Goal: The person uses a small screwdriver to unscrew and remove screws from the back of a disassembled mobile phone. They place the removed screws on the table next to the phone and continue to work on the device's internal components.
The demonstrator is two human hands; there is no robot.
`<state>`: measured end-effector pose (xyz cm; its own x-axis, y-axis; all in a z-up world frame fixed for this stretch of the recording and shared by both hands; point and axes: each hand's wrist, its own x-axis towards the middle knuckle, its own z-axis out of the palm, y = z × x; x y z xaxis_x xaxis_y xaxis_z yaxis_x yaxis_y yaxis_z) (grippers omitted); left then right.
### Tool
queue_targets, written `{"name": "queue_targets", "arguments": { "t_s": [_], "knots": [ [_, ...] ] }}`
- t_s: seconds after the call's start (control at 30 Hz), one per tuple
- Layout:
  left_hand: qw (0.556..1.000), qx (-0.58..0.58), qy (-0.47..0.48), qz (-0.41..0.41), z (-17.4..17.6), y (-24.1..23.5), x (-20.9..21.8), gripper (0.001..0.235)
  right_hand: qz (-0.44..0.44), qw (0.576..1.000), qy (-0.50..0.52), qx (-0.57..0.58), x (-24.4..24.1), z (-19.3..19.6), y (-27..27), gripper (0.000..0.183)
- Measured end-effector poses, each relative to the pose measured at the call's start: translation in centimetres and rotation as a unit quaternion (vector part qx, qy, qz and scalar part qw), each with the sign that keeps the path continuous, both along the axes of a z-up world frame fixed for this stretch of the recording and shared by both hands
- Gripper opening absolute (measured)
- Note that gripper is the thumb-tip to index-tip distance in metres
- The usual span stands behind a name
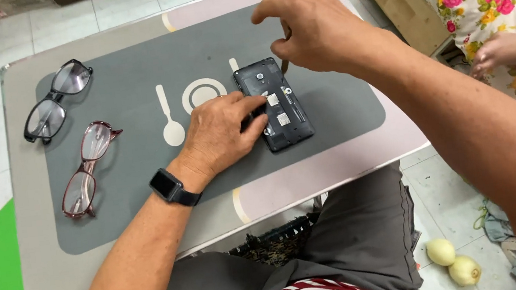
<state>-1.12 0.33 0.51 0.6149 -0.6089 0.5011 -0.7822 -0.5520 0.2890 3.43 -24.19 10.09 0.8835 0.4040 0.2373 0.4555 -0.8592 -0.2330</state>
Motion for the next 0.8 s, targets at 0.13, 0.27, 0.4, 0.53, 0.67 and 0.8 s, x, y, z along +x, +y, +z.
{"name": "queue_targets", "arguments": {
  "t_s": [0.13,0.27,0.4,0.53,0.67,0.8],
  "knots": [
    [1.0,0.003,0.007,0.015,-0.2,0.3,-0.3,0.025,-0.014,0.999,0.034,0.01,-1.6,1.1,0.5,0.062],
    [1.0,-0.008,-0.008,0.023,-0.6,0.4,-0.3,0.023,-0.049,0.994,0.08,0.061,-3.1,1.8,0.5,0.065],
    [1.0,-0.003,0.017,0.026,0.0,0.3,-0.4,0.024,-0.071,0.984,0.143,0.078,-3.3,3.0,1.0,0.055],
    [0.999,0.001,0.033,0.032,-0.1,0.4,-0.3,0.025,-0.048,0.998,0.03,0.028,-0.1,-0.2,0.4,0.046],
    [0.999,0.0,0.039,0.023,0.3,0.5,-0.4,0.026,-0.017,0.997,0.075,-0.021,-1.9,2.4,1.6,0.064],
    [0.999,0.009,0.043,0.021,0.5,0.6,-0.4,0.025,-0.028,0.997,0.015,-0.073,-0.1,-0.1,0.7,0.045]
  ]
}}
